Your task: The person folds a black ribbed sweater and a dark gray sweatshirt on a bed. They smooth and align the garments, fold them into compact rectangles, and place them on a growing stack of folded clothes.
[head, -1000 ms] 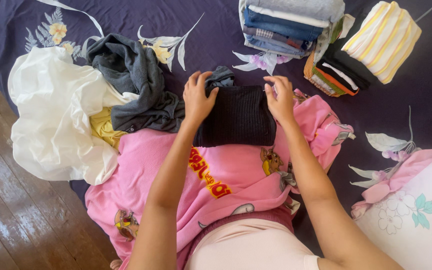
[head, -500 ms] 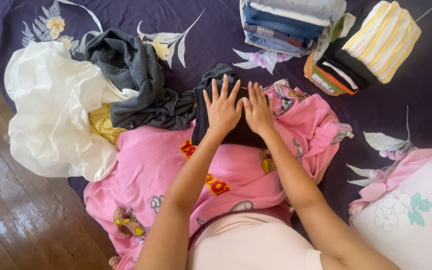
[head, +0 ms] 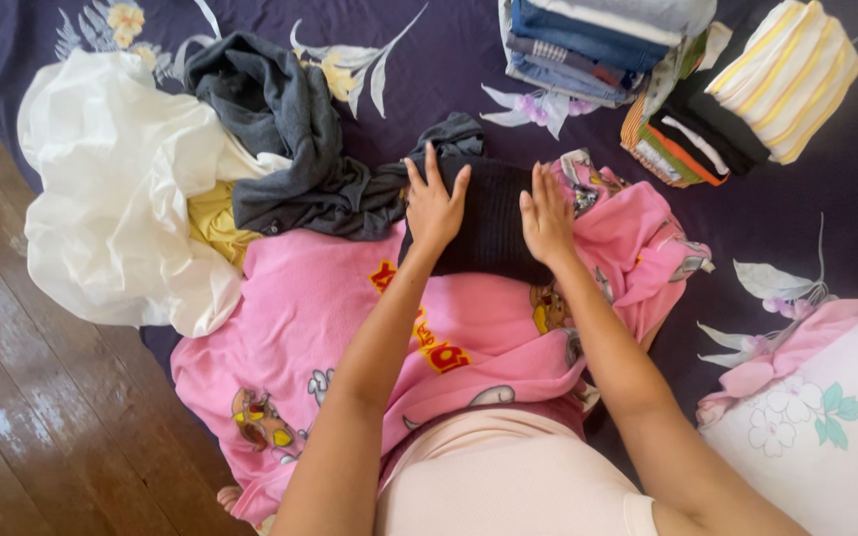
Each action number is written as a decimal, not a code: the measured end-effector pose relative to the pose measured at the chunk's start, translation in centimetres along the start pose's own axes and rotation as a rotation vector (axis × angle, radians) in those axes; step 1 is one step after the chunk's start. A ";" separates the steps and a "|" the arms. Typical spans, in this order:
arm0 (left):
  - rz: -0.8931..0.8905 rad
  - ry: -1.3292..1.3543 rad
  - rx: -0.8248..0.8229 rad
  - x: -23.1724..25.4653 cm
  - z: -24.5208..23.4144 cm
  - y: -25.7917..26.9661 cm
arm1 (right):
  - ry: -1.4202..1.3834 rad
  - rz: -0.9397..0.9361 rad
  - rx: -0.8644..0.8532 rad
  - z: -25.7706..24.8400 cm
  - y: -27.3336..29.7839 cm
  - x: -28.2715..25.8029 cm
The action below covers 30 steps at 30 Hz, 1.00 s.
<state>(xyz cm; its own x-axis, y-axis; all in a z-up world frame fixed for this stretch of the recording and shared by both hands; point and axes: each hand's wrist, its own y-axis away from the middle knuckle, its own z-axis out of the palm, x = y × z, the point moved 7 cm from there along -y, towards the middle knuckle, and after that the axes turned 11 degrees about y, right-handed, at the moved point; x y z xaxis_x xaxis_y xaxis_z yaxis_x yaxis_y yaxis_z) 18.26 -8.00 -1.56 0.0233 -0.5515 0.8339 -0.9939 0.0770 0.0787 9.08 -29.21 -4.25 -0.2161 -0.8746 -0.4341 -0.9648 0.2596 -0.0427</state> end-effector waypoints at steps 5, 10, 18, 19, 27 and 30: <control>-0.133 0.064 0.018 -5.5 -0.4 -0.4 | 0.138 -0.291 0.071 -5.6 -2.9 -3.1; -0.261 0.188 0.022 -10.7 -1.0 2.3 | 0.080 -0.491 -0.271 -5.0 -7.5 -6.7; -0.827 1.753 -0.473 -9.9 -0.3 6.9 | -0.222 -0.515 -0.589 -2.2 -9.4 -7.6; -0.816 1.733 -0.510 -9.4 -0.7 6.8 | -0.247 -0.519 -0.583 -2.3 -9.2 -7.5; -0.612 0.830 -0.512 -3.5 -4.2 0.5 | -0.229 -0.340 -0.728 -2.8 -9.6 -6.8; -0.424 0.787 -0.555 0.6 -4.4 -0.8 | -0.100 -0.439 -0.654 -3.1 -10.4 -7.4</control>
